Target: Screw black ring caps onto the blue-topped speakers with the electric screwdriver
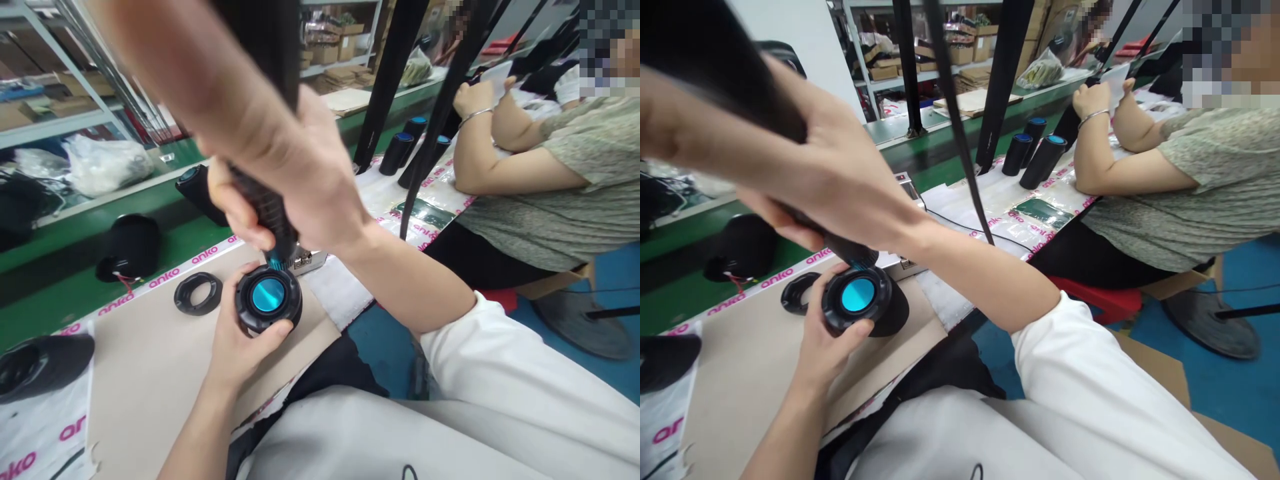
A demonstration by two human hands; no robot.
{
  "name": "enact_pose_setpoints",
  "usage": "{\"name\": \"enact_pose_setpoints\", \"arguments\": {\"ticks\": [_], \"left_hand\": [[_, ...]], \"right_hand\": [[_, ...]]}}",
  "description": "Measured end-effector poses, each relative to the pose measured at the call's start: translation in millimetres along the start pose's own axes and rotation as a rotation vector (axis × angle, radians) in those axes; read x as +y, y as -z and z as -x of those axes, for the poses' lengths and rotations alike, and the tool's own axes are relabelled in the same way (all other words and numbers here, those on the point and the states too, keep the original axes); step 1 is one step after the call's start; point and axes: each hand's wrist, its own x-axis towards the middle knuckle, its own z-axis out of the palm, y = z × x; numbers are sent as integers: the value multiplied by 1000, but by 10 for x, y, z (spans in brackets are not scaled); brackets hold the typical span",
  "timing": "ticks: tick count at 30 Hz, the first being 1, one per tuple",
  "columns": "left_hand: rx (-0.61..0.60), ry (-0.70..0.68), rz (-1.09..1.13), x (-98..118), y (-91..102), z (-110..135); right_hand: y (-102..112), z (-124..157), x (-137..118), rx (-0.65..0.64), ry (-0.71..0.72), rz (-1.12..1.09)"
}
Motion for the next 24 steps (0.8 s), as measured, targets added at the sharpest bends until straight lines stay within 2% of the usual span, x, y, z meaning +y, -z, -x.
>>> {"name": "enact_pose_setpoints", "arguments": {"ticks": [3, 5, 7, 9, 13, 19, 21, 24], "left_hand": [[-4, 25, 2, -16, 9, 17], [-2, 29, -6, -22, 12, 20], [2, 28, -24, -24, 12, 17], [6, 18, -36, -24, 13, 13], [1, -6, -34, -33, 19, 9], [-2, 14, -10, -49, 12, 9], [-6, 32, 7, -55, 8, 10], [-16, 29, 50, -81, 9, 10]], "right_hand": [[159, 34, 119, 117, 224, -100], [257, 65, 322, 235, 322, -55], [314, 87, 558, 398, 328, -17], [329, 96, 743, 491, 283, -5], [301, 96, 866, 497, 194, 28], [325, 132, 770, 467, 127, 30], [338, 141, 588, 420, 156, 6], [277, 137, 154, 271, 268, -25]]}}
